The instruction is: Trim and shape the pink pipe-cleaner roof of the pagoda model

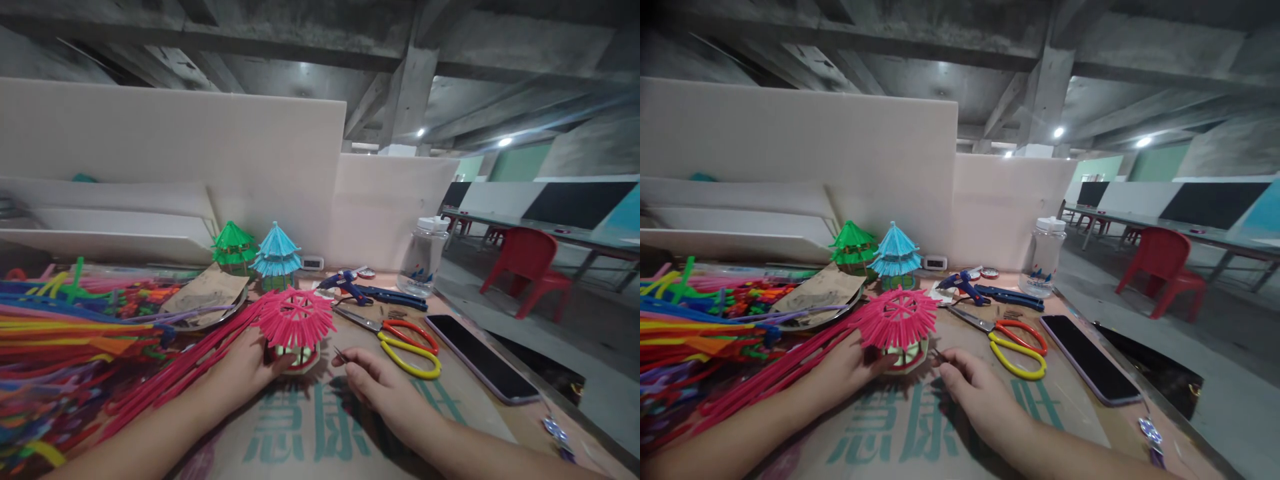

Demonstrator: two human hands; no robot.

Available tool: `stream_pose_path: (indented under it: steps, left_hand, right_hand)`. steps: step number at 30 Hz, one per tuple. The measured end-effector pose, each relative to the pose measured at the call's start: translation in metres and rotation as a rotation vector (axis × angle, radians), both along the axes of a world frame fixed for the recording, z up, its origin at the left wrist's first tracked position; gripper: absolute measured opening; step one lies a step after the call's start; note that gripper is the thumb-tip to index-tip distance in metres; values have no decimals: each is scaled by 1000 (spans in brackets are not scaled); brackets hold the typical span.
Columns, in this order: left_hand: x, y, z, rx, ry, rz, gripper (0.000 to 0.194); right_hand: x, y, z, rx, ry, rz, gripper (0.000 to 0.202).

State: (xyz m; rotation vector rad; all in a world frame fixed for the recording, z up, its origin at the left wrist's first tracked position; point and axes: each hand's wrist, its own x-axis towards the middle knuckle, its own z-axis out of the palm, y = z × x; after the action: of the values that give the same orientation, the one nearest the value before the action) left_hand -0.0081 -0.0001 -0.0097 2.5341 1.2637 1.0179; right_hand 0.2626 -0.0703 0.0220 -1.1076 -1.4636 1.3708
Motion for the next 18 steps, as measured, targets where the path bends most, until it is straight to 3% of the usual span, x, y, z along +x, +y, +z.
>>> stream_pose_path:
  steps: [6, 13, 18]
  left_hand:
    - [-1, 0, -2, -14, 42, 73, 42]
    - [1, -1, 4, -52, 40, 38, 44]
    - [2, -2, 6, 8, -31, -24, 32]
  right_hand:
    - [2, -1, -1, 32, -39, -3, 82]
    - [1, -3, 0, 45, -50, 3, 75]
    - [0, -5, 5, 21, -45, 19, 77]
